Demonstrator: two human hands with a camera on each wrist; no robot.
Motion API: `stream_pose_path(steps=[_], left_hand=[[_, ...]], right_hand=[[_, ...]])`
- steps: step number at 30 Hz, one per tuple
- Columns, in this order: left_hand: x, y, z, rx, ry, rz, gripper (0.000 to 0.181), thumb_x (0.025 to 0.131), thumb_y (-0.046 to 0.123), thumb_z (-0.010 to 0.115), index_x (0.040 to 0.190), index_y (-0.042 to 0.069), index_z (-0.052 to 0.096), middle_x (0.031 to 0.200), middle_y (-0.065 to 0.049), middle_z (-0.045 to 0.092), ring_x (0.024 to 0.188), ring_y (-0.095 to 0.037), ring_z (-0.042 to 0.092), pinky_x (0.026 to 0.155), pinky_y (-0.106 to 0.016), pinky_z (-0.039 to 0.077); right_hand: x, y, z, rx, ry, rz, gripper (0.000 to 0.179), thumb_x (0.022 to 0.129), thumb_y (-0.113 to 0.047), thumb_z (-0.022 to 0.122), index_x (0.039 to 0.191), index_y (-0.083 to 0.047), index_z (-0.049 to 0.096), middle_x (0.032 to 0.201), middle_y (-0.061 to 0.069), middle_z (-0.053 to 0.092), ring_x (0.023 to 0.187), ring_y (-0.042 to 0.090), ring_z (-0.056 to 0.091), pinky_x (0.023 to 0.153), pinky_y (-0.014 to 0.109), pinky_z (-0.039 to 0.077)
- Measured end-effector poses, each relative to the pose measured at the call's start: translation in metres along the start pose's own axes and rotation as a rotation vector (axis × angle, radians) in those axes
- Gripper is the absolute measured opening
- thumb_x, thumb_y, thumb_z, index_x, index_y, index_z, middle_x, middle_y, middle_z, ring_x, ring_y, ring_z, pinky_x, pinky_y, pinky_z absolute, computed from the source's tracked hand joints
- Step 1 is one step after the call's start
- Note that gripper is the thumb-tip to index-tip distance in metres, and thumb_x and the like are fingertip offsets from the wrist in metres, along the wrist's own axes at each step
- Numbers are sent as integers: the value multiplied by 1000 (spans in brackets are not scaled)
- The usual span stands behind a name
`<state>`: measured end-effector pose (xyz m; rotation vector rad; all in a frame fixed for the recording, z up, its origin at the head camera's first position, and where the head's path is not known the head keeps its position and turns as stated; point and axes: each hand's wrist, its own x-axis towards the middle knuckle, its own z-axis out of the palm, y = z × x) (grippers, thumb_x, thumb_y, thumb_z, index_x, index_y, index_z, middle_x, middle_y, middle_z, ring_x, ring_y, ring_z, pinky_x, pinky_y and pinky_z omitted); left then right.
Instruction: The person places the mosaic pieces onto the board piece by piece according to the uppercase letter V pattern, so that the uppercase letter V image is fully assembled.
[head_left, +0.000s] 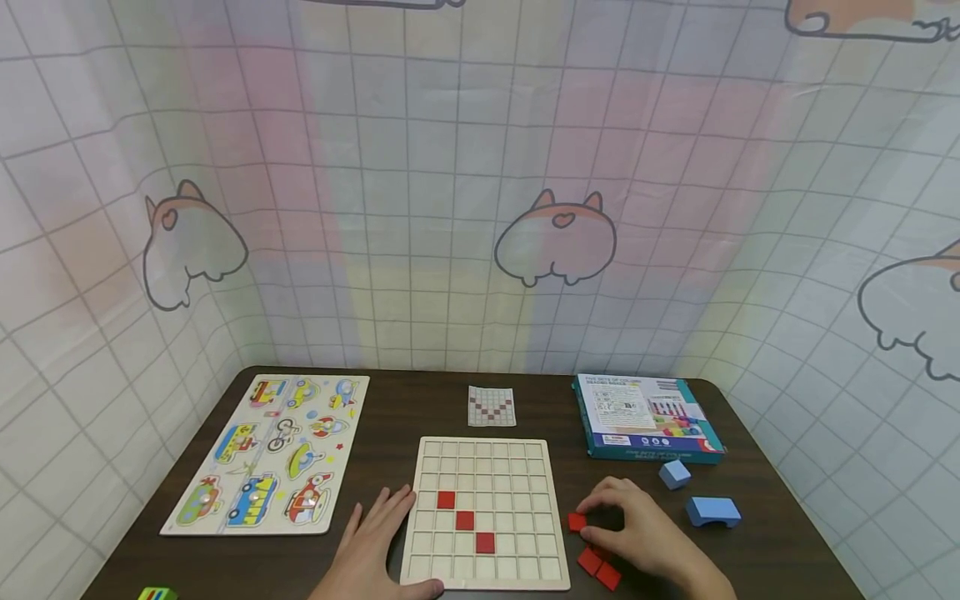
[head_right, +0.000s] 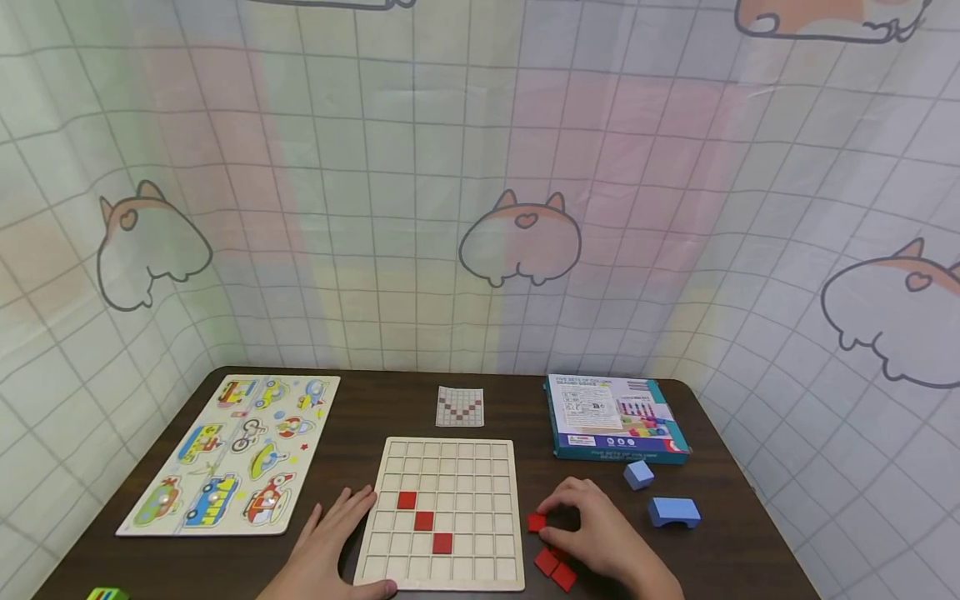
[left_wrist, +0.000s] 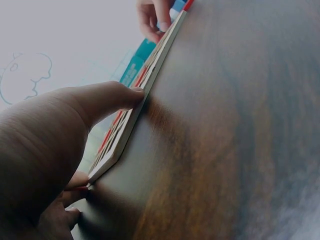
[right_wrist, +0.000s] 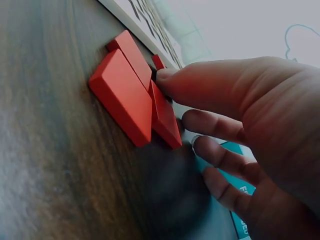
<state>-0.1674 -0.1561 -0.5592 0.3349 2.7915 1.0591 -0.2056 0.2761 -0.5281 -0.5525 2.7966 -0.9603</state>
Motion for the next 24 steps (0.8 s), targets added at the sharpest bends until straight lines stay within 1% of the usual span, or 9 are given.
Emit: stream_pose_path(steps=[4, 7, 11, 15, 20, 24], left_hand=[[0, 0, 0, 9, -2, 0, 129, 70, 80, 89, 171, 12, 45, 179, -9, 42, 171, -45, 25, 135, -80, 7], [1, 1, 0, 11, -4, -2, 128, 70, 80, 88, 171, 12, 45, 179, -9, 42, 171, -45, 26, 135, -80, 8], [0, 1, -1, -1, -1, 2, 128, 70, 79, 89, 170, 12, 46, 178, -10, 43, 171, -46, 26, 134, -81, 8], [-1, 0, -3, -7, 1, 10, 128, 70, 79, 90, 170, 12, 46, 178, -11, 44, 171, -46, 27, 134, -82, 8], [-1, 0, -5, -5, -14, 0, 127, 70, 78, 90, 170, 12, 46, 178, -10, 44, 170, -47, 26, 134, -82, 9], [0, -1, -5, -5, -18, -6, 127, 70, 79, 89, 170, 12, 46, 178, -11, 44, 170, -47, 26, 134, -81, 10]], right_hand=[[-1, 0, -2, 1, 22, 36, 18, 97, -44, 86, 113, -38, 79, 114, -19, 70, 115, 13, 64, 99, 36, 59], [-2, -1, -1, -1, 53, 39, 20, 97, -44, 87, 113, -37, 79, 114, -18, 71, 114, 13, 66, 100, 37, 61], [0, -4, 2, 1, 88, 57, 21, 96, -41, 89, 113, -37, 78, 114, -18, 72, 112, 11, 67, 100, 36, 61], [4, -8, 6, 4, 112, 73, 22, 95, -39, 90, 112, -38, 78, 113, -19, 73, 112, 9, 67, 101, 36, 61], [9, -15, 9, 16, 132, 55, 20, 95, -38, 89, 112, -39, 77, 113, -21, 73, 112, 8, 67, 102, 36, 62], [14, -21, 11, 49, 128, 7, 19, 97, -37, 88, 113, -36, 78, 114, -18, 73, 112, 11, 69, 103, 38, 62]])
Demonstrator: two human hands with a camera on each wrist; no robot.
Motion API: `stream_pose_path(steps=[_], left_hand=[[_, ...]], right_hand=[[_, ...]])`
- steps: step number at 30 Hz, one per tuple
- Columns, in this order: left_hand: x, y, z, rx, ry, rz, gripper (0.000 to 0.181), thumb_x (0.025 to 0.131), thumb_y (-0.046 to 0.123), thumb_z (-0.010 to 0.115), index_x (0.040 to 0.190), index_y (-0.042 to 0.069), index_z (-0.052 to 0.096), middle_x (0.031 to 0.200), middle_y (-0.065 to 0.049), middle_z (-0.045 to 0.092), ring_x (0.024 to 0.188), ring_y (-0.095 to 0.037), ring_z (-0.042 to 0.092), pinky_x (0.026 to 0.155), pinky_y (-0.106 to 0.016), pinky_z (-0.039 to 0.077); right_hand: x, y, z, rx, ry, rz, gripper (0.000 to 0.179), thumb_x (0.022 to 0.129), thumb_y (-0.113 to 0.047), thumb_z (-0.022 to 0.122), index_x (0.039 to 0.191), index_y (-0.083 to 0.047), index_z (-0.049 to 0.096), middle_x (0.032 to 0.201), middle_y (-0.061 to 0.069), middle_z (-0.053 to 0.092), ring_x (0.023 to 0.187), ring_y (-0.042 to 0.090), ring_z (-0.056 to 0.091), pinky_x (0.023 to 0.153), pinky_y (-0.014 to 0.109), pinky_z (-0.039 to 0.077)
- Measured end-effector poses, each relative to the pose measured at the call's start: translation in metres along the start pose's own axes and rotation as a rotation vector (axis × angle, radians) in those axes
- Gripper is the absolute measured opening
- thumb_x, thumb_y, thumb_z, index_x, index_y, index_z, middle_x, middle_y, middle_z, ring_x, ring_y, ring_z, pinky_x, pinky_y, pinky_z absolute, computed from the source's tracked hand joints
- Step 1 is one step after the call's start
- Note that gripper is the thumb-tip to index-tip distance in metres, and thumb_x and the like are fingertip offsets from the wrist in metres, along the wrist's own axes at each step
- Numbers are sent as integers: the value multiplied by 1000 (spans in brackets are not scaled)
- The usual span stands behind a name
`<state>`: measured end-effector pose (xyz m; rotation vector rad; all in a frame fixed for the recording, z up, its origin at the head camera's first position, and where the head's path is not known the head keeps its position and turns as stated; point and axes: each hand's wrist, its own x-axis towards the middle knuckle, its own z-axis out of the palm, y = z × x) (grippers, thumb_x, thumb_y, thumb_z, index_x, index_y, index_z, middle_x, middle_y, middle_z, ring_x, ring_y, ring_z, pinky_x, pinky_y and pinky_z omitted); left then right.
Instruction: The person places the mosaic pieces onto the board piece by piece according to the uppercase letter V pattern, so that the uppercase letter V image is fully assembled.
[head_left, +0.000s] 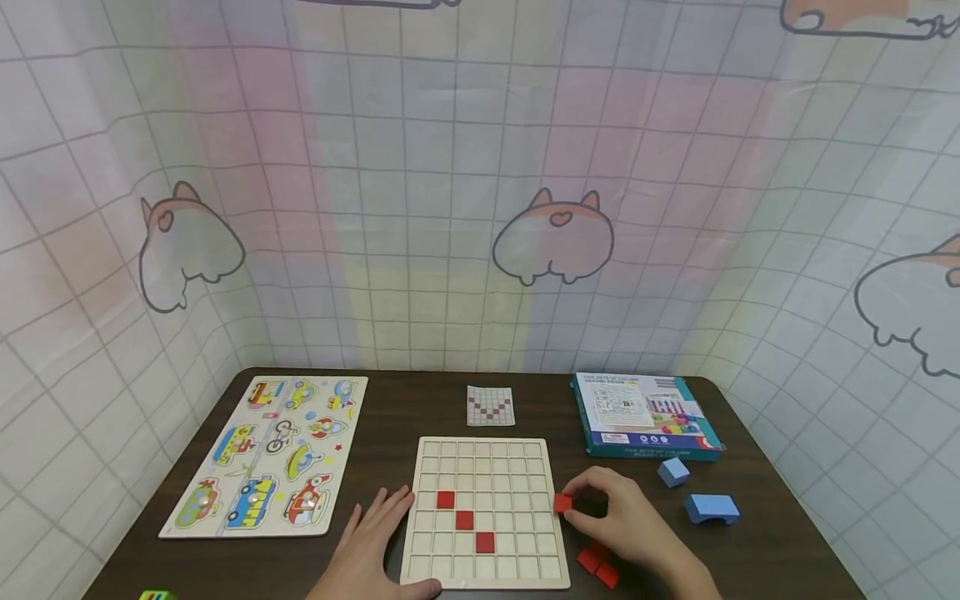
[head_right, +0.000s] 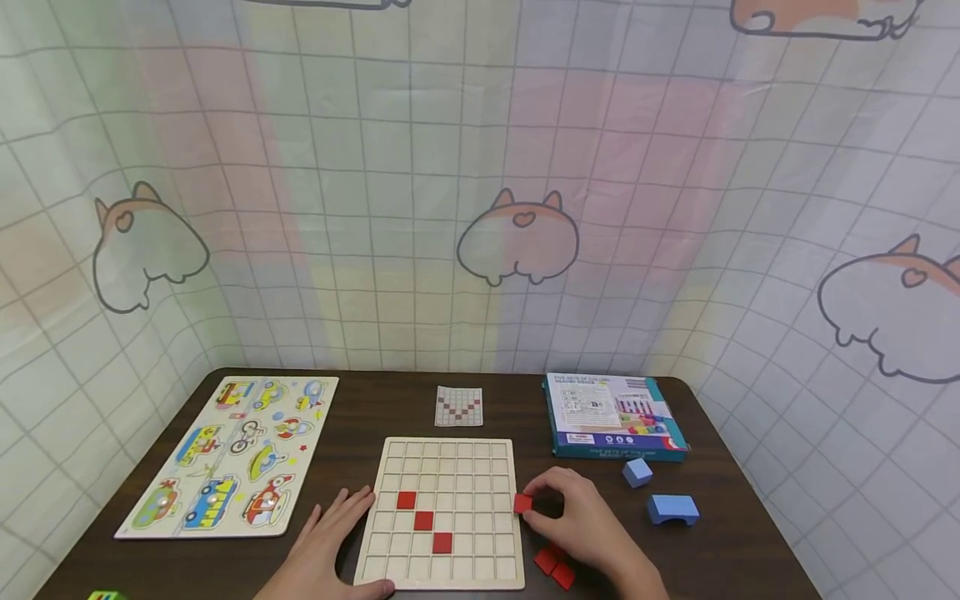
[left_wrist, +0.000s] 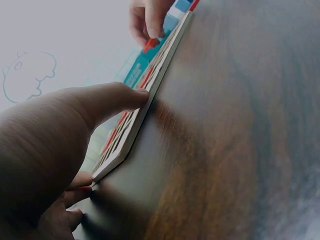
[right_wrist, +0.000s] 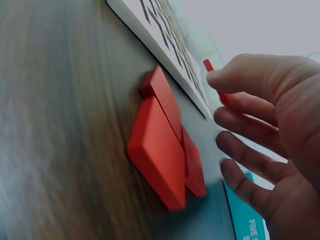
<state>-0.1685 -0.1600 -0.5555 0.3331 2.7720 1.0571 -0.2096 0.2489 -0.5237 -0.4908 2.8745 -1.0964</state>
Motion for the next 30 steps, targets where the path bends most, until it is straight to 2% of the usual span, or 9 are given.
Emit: stream_pose_path(steps=[4, 9, 14, 23, 30], left_hand=[[0, 0, -1, 10, 11, 0, 128, 70, 79, 90, 170, 13, 46, 178, -10, 44, 171, -47, 26, 134, -81, 10], [-1, 0, -1, 20, 13, 3, 128, 70, 80, 90, 170, 14, 46, 178, -9, 44, 171, -46, 27, 135, -81, 10], [-1, 1, 1, 5, 5, 4, 128, 70, 79, 90, 171, 14, 46, 178, -10, 44, 171, -46, 26, 135, -81, 10], [-1, 1, 1, 2, 11, 6, 127, 71, 78, 90, 170, 12, 46, 178, -11, 44, 169, -49, 28, 135, -80, 11], [0, 0, 2, 10, 11, 9, 127, 71, 80, 88, 169, 12, 47, 177, -11, 45, 170, -48, 28, 135, -80, 12]], right_hand=[[5, -7, 4, 22, -11, -22, 20, 97, -39, 88, 114, -35, 78, 114, -17, 74, 113, 15, 70, 104, 41, 63], [12, -13, 8, 23, -19, -5, 22, 96, -40, 89, 115, -36, 78, 114, -18, 74, 112, 14, 68, 104, 40, 62], [19, -19, 16, 42, -32, -20, 21, 97, -36, 88, 115, -32, 78, 116, -16, 74, 115, 16, 67, 106, 45, 62], [38, -36, 34, 64, -36, -58, 17, 98, -35, 87, 112, -29, 79, 109, -13, 72, 104, 18, 64, 90, 31, 60], [47, -43, 47, 82, -50, -77, 16, 98, -32, 87, 111, -27, 80, 111, -15, 73, 107, 18, 66, 97, 36, 62]])
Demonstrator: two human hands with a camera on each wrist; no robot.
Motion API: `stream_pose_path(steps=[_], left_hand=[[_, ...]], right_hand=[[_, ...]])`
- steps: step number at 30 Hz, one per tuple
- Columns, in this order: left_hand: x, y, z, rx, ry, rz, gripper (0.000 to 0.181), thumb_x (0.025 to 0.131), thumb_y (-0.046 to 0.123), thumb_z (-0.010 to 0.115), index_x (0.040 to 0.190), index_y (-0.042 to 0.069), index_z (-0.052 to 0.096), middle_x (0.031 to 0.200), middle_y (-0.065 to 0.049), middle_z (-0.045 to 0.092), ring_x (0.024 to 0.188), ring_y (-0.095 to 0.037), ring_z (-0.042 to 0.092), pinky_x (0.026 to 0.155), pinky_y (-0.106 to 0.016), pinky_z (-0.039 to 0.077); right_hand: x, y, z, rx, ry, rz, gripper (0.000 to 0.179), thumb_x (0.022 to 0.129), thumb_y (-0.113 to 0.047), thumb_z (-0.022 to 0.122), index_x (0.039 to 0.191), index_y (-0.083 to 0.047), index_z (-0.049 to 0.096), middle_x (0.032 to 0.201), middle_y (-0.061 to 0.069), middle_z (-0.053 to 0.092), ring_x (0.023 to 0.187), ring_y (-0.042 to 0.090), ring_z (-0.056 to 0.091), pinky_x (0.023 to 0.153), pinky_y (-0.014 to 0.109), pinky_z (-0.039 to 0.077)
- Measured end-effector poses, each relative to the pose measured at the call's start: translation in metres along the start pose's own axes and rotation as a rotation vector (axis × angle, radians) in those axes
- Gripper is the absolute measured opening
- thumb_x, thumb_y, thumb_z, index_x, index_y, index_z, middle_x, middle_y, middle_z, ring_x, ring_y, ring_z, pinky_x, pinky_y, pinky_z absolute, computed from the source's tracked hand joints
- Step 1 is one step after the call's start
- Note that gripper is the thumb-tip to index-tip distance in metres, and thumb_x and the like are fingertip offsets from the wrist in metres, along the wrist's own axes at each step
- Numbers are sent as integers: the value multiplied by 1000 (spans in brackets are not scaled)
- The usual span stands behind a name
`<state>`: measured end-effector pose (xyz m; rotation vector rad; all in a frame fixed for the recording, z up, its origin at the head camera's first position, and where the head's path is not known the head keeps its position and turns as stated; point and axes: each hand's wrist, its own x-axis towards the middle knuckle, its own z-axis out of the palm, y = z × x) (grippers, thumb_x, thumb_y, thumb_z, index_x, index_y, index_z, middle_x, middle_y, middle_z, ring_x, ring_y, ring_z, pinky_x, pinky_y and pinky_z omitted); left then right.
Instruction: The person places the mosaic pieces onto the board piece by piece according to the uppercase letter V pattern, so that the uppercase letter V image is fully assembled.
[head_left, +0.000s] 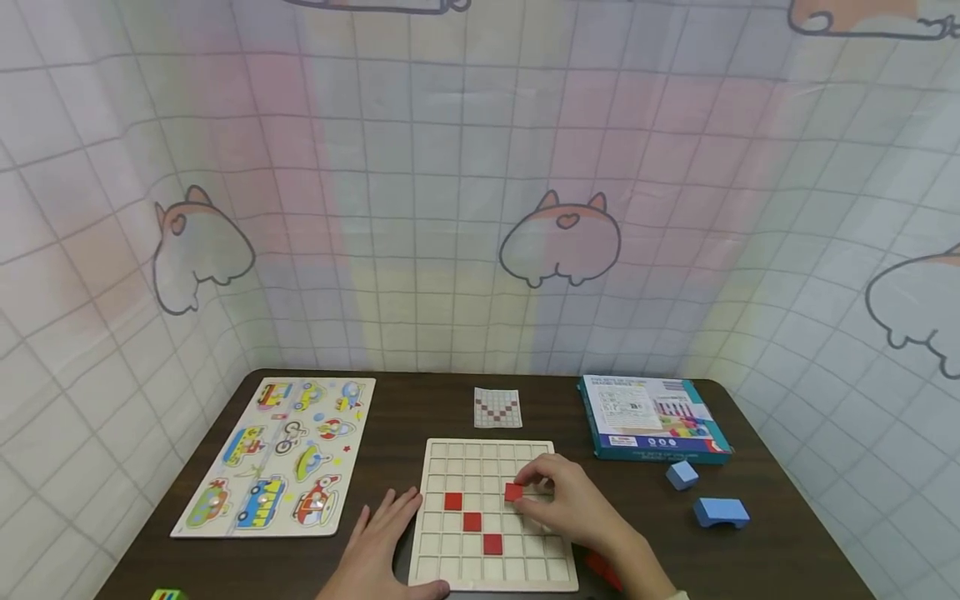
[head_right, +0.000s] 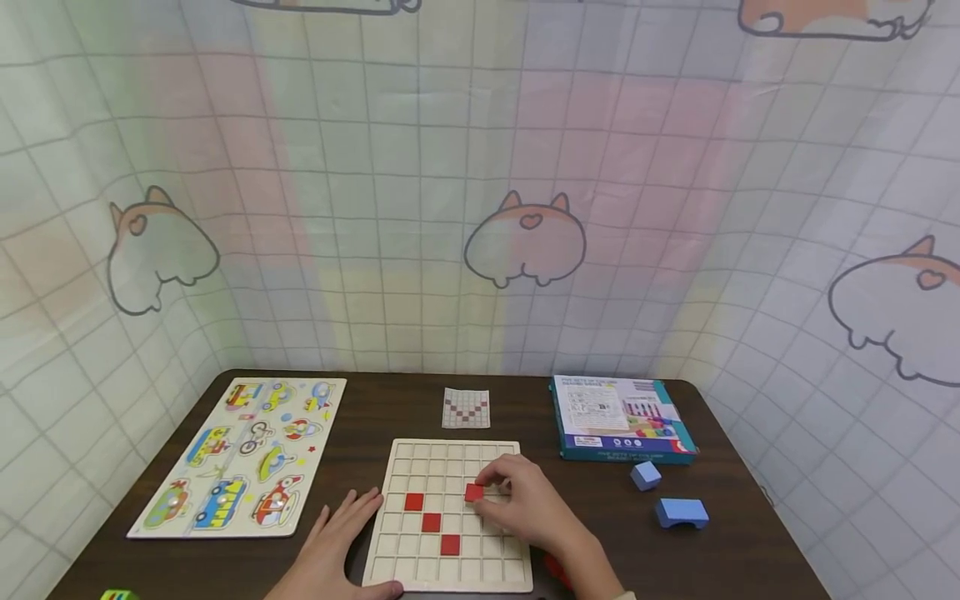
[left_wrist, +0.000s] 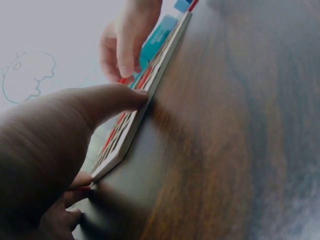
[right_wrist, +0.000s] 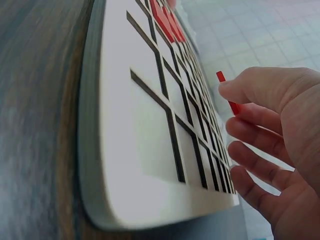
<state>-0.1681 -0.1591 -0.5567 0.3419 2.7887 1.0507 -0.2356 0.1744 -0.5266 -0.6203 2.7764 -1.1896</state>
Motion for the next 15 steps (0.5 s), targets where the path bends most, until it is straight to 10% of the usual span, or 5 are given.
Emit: stream_pose_path(steps=[15], left_hand=[[2, -1, -1, 8, -7, -1, 126, 70, 77, 89, 169, 11, 47, 177, -12, 45, 169, -49, 29, 134, -80, 12]], right_hand=[[16, -13, 17, 1, 7, -60, 17, 94, -26, 88, 109, -24, 80, 108, -12, 74, 105, 19, 67, 94, 35, 61]])
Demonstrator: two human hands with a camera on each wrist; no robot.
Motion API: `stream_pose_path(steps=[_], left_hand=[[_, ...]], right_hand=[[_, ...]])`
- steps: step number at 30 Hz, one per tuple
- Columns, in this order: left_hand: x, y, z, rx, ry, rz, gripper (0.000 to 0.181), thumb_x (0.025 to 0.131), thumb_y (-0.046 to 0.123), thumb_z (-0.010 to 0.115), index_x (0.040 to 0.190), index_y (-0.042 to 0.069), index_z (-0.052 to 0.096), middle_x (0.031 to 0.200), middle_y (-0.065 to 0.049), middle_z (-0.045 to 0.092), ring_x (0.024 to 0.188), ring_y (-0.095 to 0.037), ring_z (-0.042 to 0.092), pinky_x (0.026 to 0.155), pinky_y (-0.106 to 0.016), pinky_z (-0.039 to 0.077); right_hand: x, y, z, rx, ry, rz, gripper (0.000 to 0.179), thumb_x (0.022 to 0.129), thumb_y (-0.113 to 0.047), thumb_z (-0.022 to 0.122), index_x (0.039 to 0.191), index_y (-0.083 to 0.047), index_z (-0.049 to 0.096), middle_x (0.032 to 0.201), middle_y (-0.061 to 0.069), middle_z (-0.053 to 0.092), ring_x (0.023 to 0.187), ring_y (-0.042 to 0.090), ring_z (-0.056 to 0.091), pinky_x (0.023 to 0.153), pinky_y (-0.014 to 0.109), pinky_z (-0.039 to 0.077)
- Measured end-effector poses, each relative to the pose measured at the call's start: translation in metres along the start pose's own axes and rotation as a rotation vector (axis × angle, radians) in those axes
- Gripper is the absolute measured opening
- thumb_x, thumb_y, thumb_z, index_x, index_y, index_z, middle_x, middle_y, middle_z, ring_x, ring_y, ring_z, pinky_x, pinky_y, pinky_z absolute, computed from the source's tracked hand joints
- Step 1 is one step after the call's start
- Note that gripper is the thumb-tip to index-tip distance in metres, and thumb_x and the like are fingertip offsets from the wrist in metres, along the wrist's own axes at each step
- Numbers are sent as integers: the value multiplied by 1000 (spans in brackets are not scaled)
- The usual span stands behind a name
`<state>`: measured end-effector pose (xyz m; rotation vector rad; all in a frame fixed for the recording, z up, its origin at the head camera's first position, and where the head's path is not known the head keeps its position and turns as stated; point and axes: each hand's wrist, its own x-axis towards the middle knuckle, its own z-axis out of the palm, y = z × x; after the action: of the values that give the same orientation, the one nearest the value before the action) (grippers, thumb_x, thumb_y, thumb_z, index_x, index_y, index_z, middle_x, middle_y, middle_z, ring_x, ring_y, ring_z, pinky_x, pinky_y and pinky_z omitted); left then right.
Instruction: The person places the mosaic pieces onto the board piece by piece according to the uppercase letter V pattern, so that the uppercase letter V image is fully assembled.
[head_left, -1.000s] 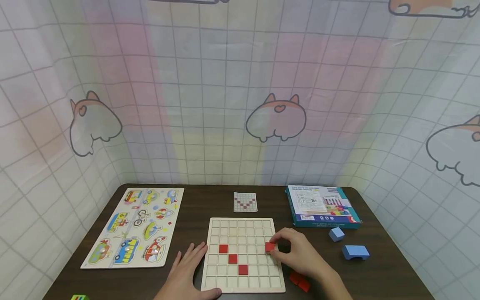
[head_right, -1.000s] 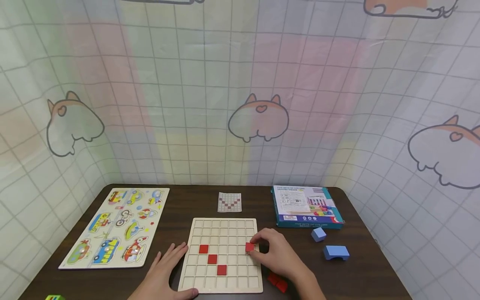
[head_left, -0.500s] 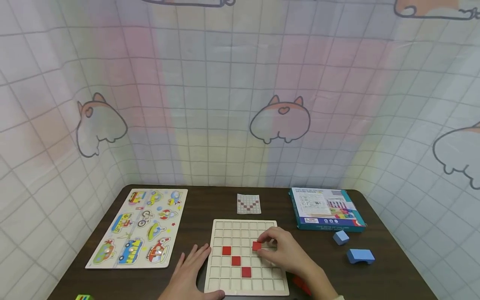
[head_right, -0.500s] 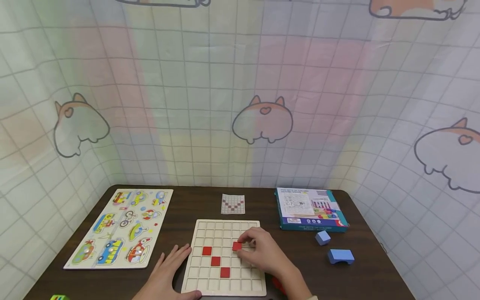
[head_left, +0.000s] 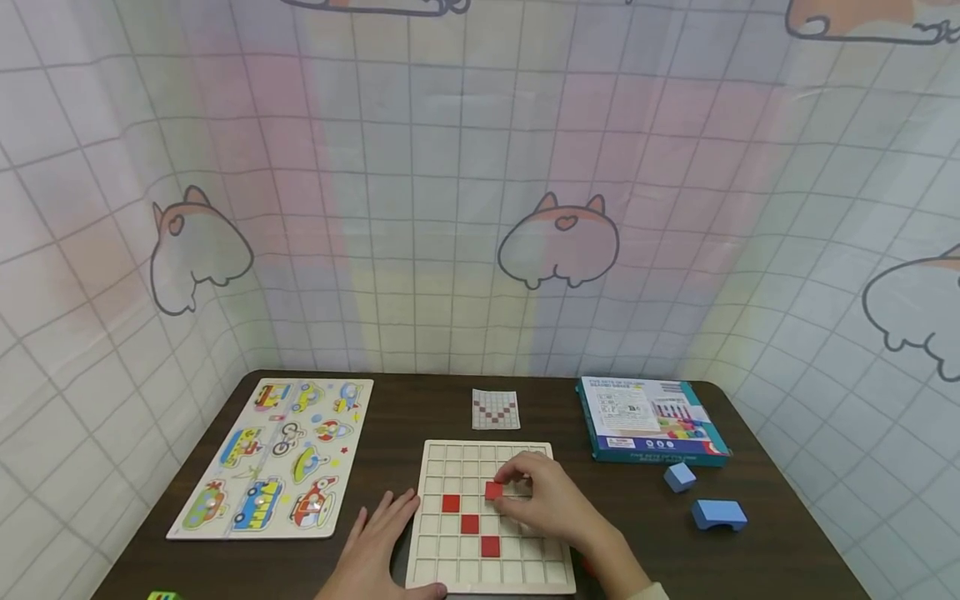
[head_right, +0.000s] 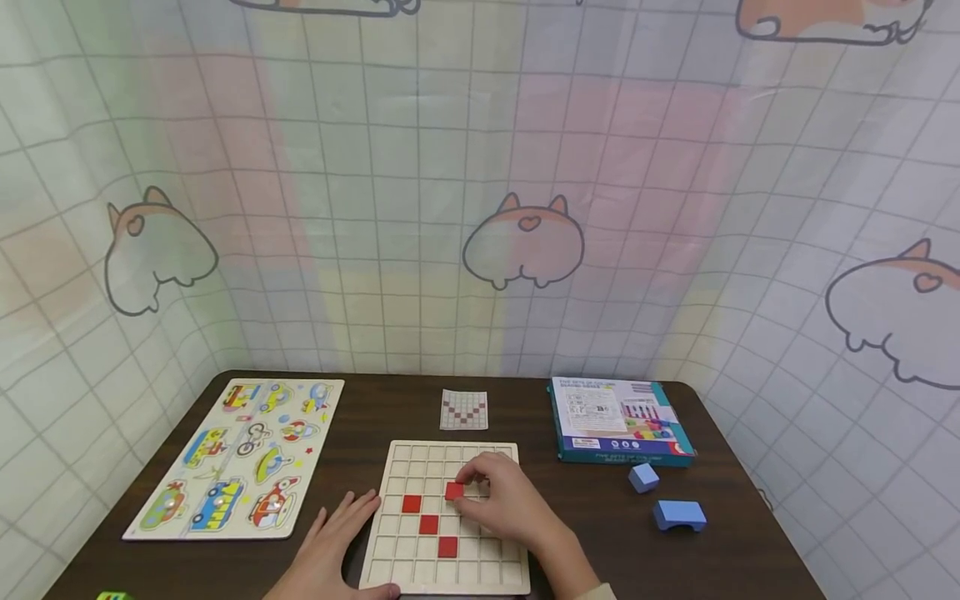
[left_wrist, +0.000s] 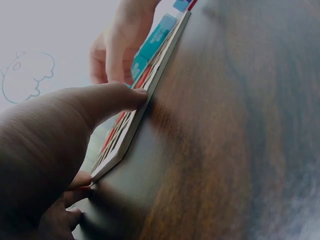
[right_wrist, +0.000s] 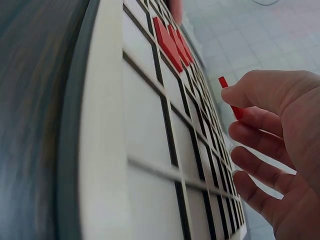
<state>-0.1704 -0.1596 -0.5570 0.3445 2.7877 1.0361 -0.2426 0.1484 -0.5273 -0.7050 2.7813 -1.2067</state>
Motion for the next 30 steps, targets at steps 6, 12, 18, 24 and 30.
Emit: stream_pose_path(steps=[6, 12, 18, 24, 30], left_hand=[[-1, 1, -1, -12, -11, -10, 126, 71, 78, 89, 170, 13, 46, 178, -11, 44, 170, -47, 27, 136, -79, 11], [-2, 1, -1, -16, -5, 2, 126, 71, 78, 89, 169, 13, 47, 177, -10, 45, 170, -46, 27, 136, -79, 11], [-2, 1, -1, -15, -1, 11, 126, 71, 78, 89, 170, 13, 47, 178, -10, 44, 170, -47, 28, 135, -79, 11], [-2, 0, -2, -11, -6, 5, 125, 72, 79, 89, 170, 13, 47, 178, -11, 43, 169, -48, 29, 135, -80, 11], [-2, 0, -1, -7, 2, 19, 125, 73, 79, 88, 170, 13, 47, 179, -11, 43, 169, -49, 28, 135, -80, 11]], right_hand=[[11, -10, 10, 1, -24, -2, 17, 95, -29, 87, 110, -27, 79, 108, -14, 73, 107, 18, 65, 96, 33, 60], [26, -22, 23, 22, -48, -36, 17, 94, -27, 87, 110, -24, 80, 108, -12, 75, 106, 18, 67, 96, 34, 59], [43, -33, 38, 10, -66, -41, 15, 97, -26, 86, 111, -22, 81, 109, -9, 75, 105, 15, 67, 96, 31, 59], [54, -39, 48, -8, -59, -19, 17, 96, -27, 87, 111, -22, 82, 108, -8, 75, 102, 11, 64, 92, 29, 59], [60, -38, 55, -12, -62, -22, 16, 94, -25, 88, 109, -21, 82, 105, -7, 75, 99, 10, 61, 89, 27, 56]])
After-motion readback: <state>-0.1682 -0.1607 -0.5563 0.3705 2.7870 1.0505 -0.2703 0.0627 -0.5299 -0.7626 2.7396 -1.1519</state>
